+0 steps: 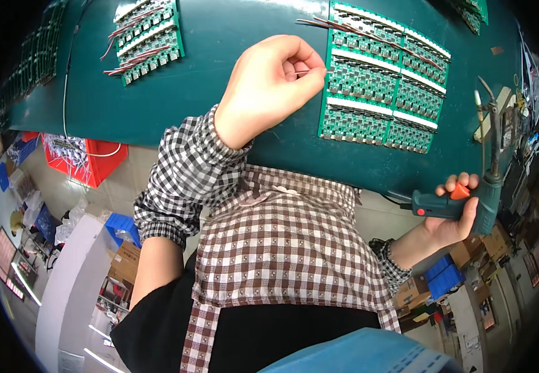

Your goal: The person removes a rubber band from a bundle of wires, places the wires onto circuit boards, and solders them using a soldering iron.

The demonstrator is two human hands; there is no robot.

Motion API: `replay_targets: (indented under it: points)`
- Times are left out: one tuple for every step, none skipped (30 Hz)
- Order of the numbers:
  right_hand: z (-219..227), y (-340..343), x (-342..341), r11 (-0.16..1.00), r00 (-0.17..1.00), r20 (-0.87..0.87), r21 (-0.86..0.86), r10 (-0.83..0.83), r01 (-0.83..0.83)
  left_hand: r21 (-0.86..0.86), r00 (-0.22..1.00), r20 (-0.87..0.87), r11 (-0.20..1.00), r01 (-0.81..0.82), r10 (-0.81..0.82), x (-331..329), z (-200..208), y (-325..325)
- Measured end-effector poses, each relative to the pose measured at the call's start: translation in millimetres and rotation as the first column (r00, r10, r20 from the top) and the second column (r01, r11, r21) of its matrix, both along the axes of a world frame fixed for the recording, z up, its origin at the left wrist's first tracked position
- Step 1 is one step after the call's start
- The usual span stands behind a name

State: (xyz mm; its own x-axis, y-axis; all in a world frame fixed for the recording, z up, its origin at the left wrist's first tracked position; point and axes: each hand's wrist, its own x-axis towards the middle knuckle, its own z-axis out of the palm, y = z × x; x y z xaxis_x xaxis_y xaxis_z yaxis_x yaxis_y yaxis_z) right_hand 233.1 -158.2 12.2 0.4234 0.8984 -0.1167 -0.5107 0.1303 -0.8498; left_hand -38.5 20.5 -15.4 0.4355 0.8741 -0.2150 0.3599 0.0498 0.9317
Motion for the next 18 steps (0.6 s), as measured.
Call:
replay_targets:
  points:
    - [-1.8, -0.5, -3.0, 1.000, 1.000, -0.011, -0.002, 0.004, -0.004, 0.088, 0.998, -0.064, 0.996, 0.006, 0.000, 1.7, -2.1, 0.3]
    - [-3.5, -1.5, -4.8, 1.000, 1.000, -0.022, -0.003, 0.009, -0.009, 0.082, 0.998, -0.065, 0.997, 0.006, -0.001, 2.0, -3.0, -0.1]
    - [-4.2, -3.9, -6.3, 0.999, 1.000, 0.005, -0.031, 0.023, -0.023, 0.135, 0.997, -0.071, 0.991, 0.008, 0.002, 2.3, -3.7, 1.3]
    - [-3.8, -4.9, -7.7, 0.999, 1.000, 0.006, -0.035, 0.020, -0.019, 0.189, 0.997, -0.076, 0.982, 0.010, 0.004, 2.8, -4.1, 2.7]
    - [-2.9, -5.4, -9.6, 0.999, 1.000, 0.022, -0.043, 0.014, -0.013, 0.186, 0.997, -0.075, 0.982, 0.014, 0.000, 3.7, -3.1, 2.4]
    - [-4.2, -4.6, -11.3, 0.999, 0.999, 0.032, -0.046, 0.017, -0.015, 0.282, 0.996, -0.090, 0.959, 0.023, 0.002, 3.0, -1.0, -0.8]
    - [-4.5, -2.5, -12.9, 0.999, 0.999, 0.023, -0.043, 0.026, -0.025, 0.375, 0.994, -0.106, 0.926, 0.034, 0.006, 2.3, 0.1, -2.5]
    - [-6.1, -1.0, -12.9, 0.999, 0.999, 0.018, -0.041, 0.030, -0.030, 0.376, 0.994, -0.111, 0.926, 0.032, 0.011, 0.0, -2.0, -3.1]
    - [-6.0, -0.6, -13.0, 0.999, 0.999, 0.018, -0.047, 0.027, -0.026, 0.568, 0.973, -0.225, 0.805, 0.172, -0.048, -1.7, -4.8, -3.2]
    - [-6.1, 0.0, -12.8, 0.998, 1.000, 0.018, -0.053, 0.023, -0.023, 0.709, 0.935, -0.347, 0.631, 0.315, -0.077, -2.3, -5.9, -3.1]
    - [-6.3, 1.1, -12.5, 0.998, 1.000, 0.018, -0.057, 0.022, -0.021, 0.703, 0.921, -0.379, 0.619, 0.351, -0.092, -3.2, -4.0, -6.7]
    - [-6.7, 1.2, -12.3, 0.998, 1.000, 0.014, -0.059, 0.021, -0.020, 0.699, 0.921, -0.378, 0.622, 0.353, -0.097, -3.6, -1.0, -8.6]
    - [-7.2, 1.2, -12.3, 0.998, 1.000, 0.010, -0.061, 0.020, -0.019, 0.708, 0.913, -0.397, 0.601, 0.372, -0.098, -4.7, 1.4, -9.9]
    - [-7.9, 0.9, -12.7, 0.998, 1.000, 0.010, -0.067, 0.017, -0.016, 0.715, 0.904, -0.416, 0.579, 0.392, -0.099, -5.3, 1.7, -11.0]
    - [-8.5, 2.9, -13.2, 0.998, 1.000, -0.006, -0.056, 0.000, 0.000, 0.712, 0.903, -0.417, 0.582, 0.392, -0.099, -5.8, 1.0, -11.0]
    - [-9.0, 4.3, -13.9, 0.999, 1.000, -0.022, -0.046, -0.017, 0.016, 0.706, 0.915, -0.391, 0.606, 0.366, -0.096, -6.3, -0.5, -10.6]
    - [-9.3, 5.5, -15.1, 0.999, 1.000, -0.023, -0.049, -0.016, 0.015, 0.699, 0.926, -0.365, 0.630, 0.339, -0.093, -6.7, -1.8, -10.0]
    - [-10.0, 6.1, -16.3, 0.998, 1.000, -0.020, -0.053, -0.015, 0.014, 0.697, 0.926, -0.366, 0.632, 0.339, -0.094, -6.8, -2.5, -9.0]
